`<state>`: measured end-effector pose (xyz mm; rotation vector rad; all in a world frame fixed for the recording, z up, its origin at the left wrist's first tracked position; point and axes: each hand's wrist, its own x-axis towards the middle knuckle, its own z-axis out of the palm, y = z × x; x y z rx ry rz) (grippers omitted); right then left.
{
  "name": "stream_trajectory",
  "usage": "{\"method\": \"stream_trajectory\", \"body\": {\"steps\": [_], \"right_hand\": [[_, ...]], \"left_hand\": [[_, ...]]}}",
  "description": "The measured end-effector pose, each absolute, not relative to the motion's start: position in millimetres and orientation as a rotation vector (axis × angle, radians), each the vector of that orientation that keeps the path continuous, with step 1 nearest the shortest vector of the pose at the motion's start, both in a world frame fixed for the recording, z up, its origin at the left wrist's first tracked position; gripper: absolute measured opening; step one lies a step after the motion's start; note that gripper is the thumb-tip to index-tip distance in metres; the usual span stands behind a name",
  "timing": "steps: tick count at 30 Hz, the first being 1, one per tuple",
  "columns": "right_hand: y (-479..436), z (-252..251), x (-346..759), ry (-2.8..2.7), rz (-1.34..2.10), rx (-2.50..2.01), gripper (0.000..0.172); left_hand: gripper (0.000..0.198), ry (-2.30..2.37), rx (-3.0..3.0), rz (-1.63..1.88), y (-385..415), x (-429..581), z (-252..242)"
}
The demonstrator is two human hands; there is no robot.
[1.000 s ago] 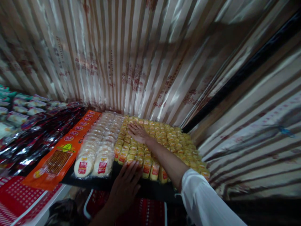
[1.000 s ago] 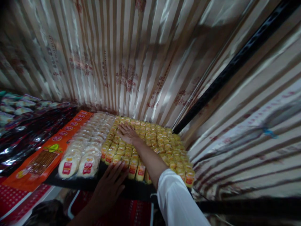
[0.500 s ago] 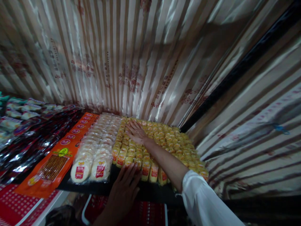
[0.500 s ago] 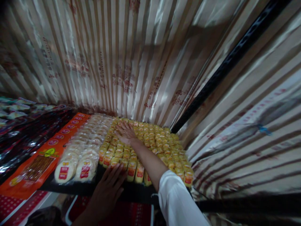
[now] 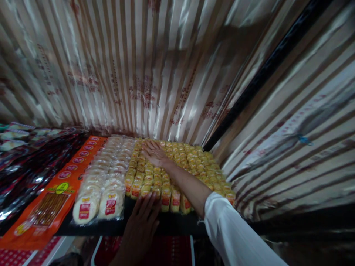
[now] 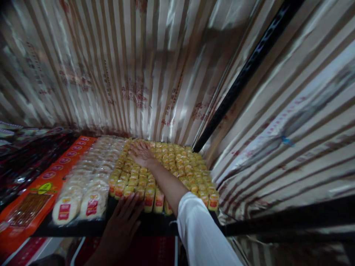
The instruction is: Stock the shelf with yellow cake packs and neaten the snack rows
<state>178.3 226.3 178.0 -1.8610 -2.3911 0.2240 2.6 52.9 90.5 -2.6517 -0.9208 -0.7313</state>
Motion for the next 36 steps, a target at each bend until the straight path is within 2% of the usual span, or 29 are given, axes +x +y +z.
{"method": "stream_trajectory", "body": {"steps": [11, 19, 31, 36], "right_hand": [[231.0, 162.4, 195.0, -2.371, 0.276, -1.993, 0.064], [233.4, 180.8, 178.1, -2.247, -0.008, -1.854, 0.060], [255.8, 180.3, 100.3, -2.501, 0.099, -1.503, 0.058], [251.9, 174.6, 83.8, -2.639, 0.041, -1.576, 0.061]], "left_hand": [[0.055, -0.949, -2.750, -0.676, 52.3, -2.0, 105.6], [0.050, -0.948, -2.855, -0.757, 48.4, -8.0, 116.8], [0.048, -0.904, -2.884, -1.055, 58.5, -12.6, 124.0], [0.033, -1.117, -2.595, -1.333, 75.1, -20.3, 123.4]]}}
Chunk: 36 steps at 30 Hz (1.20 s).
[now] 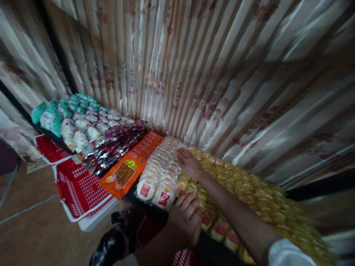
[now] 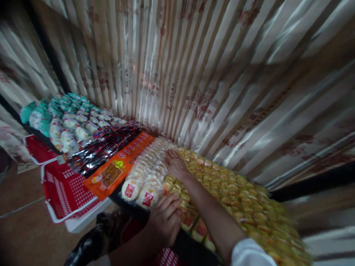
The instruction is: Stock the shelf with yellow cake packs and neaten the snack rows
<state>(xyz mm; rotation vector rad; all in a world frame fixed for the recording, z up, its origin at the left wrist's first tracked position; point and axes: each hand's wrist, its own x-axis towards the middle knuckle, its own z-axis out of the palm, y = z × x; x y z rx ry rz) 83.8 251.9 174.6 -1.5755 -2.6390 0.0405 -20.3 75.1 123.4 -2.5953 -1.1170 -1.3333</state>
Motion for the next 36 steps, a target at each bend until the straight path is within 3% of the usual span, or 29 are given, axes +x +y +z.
{"method": "stream_trajectory", "body": {"steps": [5, 12, 19, 36], "right_hand": [[247.4, 162.1, 81.6, -2.695, 0.033, -1.651, 0.061], [244.8, 175.0, 102.3, -2.502, -0.066, -1.703, 0.062], [221.2, 173.7, 144.4, -2.457, 0.035, -2.063, 0.057], [210.1, 165.2, 145.3, -2.450, -0.004, -2.041, 0.058]], "left_hand": [[0.033, -1.386, -2.411, -1.350, 84.1, -34.5, 129.4], [0.039, -0.982, -2.705, -1.275, 75.2, -16.3, 123.9], [0.047, -1.040, -2.845, -1.091, 70.2, -5.5, 126.4], [0.047, -0.954, -2.868, -1.037, 71.8, 6.1, 128.0]]}}
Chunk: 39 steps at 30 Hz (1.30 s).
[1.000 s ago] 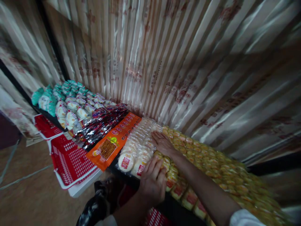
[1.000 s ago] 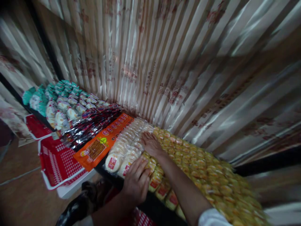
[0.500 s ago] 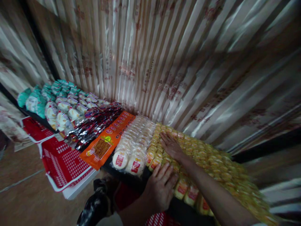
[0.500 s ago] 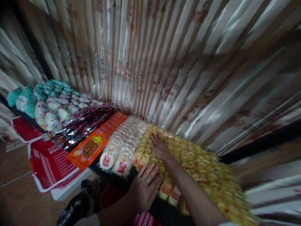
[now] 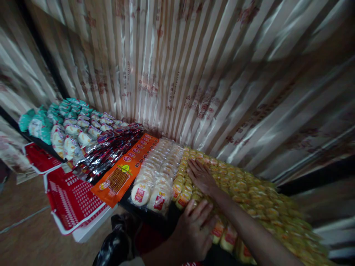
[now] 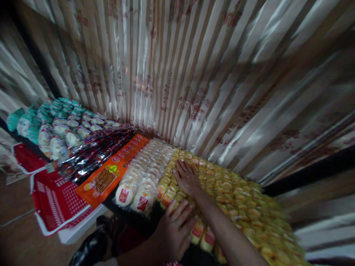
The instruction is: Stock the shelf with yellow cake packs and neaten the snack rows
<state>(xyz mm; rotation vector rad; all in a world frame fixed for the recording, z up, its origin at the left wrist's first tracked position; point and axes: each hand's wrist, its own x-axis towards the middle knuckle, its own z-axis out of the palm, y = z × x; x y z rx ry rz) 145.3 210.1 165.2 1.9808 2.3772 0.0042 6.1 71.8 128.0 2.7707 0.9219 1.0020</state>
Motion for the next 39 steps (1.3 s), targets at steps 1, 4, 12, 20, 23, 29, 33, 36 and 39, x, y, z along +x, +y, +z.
{"method": "stream_trajectory", "body": {"steps": [1, 4, 12, 20, 23, 29, 33, 36, 39], "right_hand": [[209.3, 162.9, 145.2, 2.384, 0.000, 1.976, 0.058], [206.9, 158.8, 145.6, 2.413, 0.014, 1.975, 0.058], [212.4, 165.6, 151.8, 2.435, 0.133, 1.980, 0.058], [218.9, 147.8, 165.4, 2.387, 0.121, 2.009, 0.060], [217.4, 146.1, 166.7, 2.426, 0.081, 1.974, 0.060], [216.0, 147.7, 166.7, 2.416, 0.058, 1.968, 0.062], [215.7, 149.0, 165.4, 2.407, 0.065, 1.990, 0.060], [216.6, 151.1, 165.7, 2.434, 0.144, 2.023, 0.057], [217.5, 151.6, 166.3, 2.411, 0.209, 2.106, 0.055]], "left_hand": [[0.047, 0.905, 2.777, 0.997, 72.4, 6.5, 129.1], [0.048, 0.891, 2.795, 0.993, 73.8, 8.3, 130.1], [0.049, 0.900, 2.855, 1.006, 74.9, 10.2, 127.1], [0.049, 0.852, 2.893, 0.944, 76.4, 13.4, 126.9], [0.049, 0.852, 2.901, 0.938, 75.7, 14.6, 125.7], [0.048, 0.847, 2.886, 0.963, 75.1, 15.3, 125.7], [0.048, 0.846, 2.883, 0.964, 75.1, 13.9, 128.8], [0.048, 0.839, 2.889, 0.962, 74.7, 13.2, 130.0], [0.049, 0.841, 2.882, 0.981, 74.9, 14.0, 128.7]]}}
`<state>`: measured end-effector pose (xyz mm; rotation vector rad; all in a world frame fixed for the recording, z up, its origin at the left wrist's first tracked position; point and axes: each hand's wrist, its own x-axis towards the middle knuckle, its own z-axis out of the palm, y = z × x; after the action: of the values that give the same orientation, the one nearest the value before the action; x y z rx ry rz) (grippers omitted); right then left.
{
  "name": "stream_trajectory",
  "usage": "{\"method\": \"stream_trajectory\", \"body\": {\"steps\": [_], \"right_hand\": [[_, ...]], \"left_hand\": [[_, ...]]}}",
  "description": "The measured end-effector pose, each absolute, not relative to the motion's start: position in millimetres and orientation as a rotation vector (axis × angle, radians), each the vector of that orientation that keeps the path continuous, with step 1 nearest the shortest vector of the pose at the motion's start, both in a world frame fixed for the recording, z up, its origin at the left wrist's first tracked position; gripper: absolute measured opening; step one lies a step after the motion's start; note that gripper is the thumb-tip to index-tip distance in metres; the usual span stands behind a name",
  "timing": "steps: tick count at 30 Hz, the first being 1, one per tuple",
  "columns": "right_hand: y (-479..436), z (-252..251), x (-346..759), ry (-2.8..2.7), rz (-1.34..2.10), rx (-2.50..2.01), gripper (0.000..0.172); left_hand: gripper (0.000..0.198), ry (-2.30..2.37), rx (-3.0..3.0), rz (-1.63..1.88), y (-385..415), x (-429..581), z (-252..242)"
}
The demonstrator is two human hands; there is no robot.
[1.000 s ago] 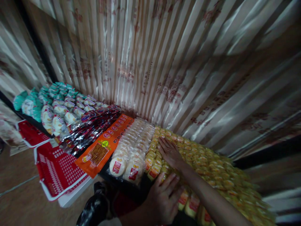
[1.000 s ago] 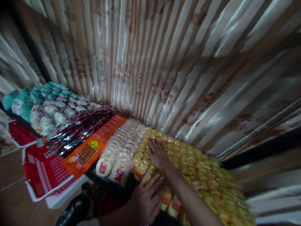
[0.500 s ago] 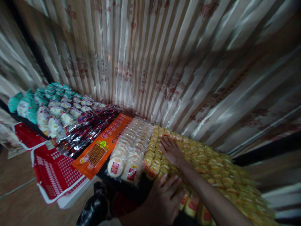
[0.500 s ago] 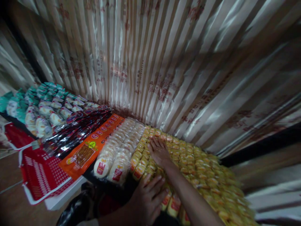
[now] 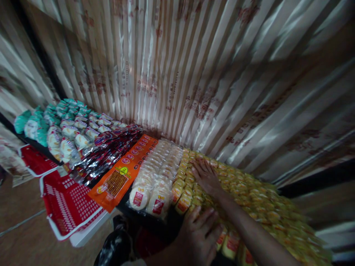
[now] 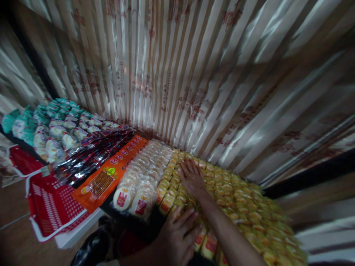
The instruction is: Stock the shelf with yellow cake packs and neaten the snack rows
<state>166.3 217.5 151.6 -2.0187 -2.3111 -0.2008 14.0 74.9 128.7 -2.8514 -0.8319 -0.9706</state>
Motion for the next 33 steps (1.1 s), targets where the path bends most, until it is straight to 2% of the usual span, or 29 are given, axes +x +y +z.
{"method": "stream_trajectory", "body": {"steps": [7, 13, 17, 33], "right_hand": [[218.6, 146.1, 167.3, -2.358, -0.054, -2.059, 0.056], [219.4, 152.0, 171.1, -2.300, -0.100, -2.015, 0.054], [211.4, 159.6, 177.0, -2.302, -0.176, -1.958, 0.053], [191.5, 166.6, 180.2, -2.335, -0.062, -1.997, 0.056]], "left_hand": [[0.048, -0.854, -2.792, -1.034, 77.5, 25.8, 117.7], [0.046, -0.750, -2.598, -1.199, 80.0, 41.9, 104.6], [0.046, -0.692, -2.610, -1.179, 76.4, 47.2, 100.6], [0.052, -0.629, -2.909, -1.035, 71.6, 44.3, 106.3]]}}
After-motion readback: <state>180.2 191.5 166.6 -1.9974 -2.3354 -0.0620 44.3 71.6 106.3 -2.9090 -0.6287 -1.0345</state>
